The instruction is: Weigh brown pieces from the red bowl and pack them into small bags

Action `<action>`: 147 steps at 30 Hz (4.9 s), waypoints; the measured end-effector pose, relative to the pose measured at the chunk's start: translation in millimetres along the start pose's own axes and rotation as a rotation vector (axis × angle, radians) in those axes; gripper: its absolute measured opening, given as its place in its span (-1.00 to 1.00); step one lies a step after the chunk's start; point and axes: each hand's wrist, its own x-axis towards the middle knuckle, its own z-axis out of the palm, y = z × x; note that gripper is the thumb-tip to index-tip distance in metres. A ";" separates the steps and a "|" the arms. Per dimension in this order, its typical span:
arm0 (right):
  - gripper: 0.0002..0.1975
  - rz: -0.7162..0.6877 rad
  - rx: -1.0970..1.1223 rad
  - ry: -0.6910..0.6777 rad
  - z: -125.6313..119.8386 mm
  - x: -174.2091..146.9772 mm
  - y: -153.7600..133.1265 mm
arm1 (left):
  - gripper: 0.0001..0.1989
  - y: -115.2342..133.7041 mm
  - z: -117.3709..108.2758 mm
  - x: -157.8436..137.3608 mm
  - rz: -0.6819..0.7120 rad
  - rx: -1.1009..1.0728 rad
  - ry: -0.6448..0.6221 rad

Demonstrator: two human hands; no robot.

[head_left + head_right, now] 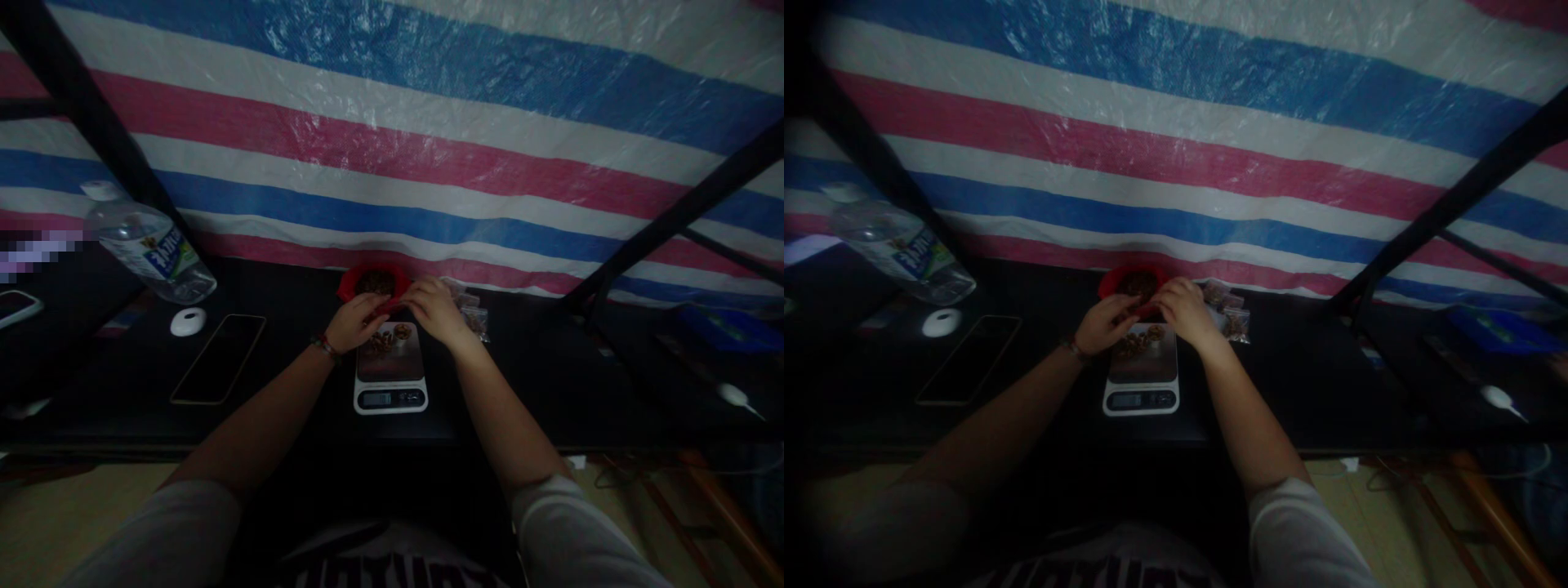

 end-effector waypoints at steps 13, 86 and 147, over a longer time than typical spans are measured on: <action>-0.81 0.072 0.077 0.040 34.7 14.1 -17.9 | -0.77 -2.9 2.2 -2.6 -0.128 -0.005 0.151; -0.74 0.119 0.243 0.240 53.2 -17.4 -25.1 | -0.83 24.0 9.9 -2.7 0.086 -0.104 0.165; -0.67 0.352 0.719 0.029 39.6 -21.9 -2.6 | -0.45 -8.2 -3.4 1.4 -0.060 -0.008 -0.128</action>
